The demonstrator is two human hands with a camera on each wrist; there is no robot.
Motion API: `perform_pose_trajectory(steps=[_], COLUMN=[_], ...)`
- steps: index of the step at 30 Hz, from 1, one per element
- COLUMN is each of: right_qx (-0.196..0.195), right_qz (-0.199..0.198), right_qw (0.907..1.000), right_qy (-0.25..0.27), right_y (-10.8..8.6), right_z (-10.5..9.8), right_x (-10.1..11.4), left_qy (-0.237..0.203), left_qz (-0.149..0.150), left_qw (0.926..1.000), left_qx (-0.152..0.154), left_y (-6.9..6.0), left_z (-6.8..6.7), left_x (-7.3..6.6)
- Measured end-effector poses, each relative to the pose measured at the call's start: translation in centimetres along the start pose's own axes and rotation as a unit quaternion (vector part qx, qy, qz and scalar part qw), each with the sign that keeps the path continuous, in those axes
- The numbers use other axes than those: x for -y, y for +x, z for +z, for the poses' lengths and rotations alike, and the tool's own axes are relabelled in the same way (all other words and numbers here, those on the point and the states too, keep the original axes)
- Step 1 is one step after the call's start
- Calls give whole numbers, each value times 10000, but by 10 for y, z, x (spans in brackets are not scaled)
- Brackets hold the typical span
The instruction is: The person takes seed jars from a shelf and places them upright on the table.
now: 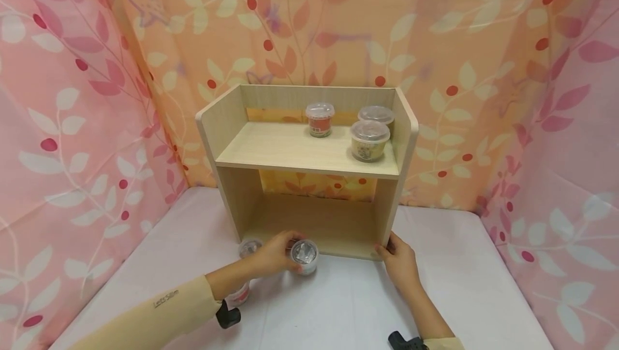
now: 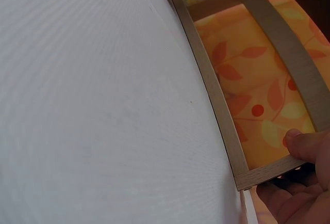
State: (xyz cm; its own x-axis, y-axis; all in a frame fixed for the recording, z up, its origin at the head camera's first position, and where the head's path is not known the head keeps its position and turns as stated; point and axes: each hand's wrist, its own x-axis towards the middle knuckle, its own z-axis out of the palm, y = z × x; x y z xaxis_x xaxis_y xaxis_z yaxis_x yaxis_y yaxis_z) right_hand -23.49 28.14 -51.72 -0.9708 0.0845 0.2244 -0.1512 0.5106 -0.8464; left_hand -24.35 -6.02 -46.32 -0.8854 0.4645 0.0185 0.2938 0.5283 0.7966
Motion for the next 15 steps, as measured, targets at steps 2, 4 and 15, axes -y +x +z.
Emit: perform_pose_trajectory(steps=[2,4,15], right_qx=[6,11,78], right_qz=[4,1,6], right_qw=[10000,10000,10000], right_qy=[7,3,-6], right_y=[0,0,0], right_z=[0,0,-1], right_x=[0,0,1], left_qy=[20,40,47], left_qz=[-39,-66,-185], left_qw=[10000,10000,9998], left_qx=[-3,-11,-11], left_y=[1,2,5], left_z=[0,-1,1], left_x=[-1,-2,0])
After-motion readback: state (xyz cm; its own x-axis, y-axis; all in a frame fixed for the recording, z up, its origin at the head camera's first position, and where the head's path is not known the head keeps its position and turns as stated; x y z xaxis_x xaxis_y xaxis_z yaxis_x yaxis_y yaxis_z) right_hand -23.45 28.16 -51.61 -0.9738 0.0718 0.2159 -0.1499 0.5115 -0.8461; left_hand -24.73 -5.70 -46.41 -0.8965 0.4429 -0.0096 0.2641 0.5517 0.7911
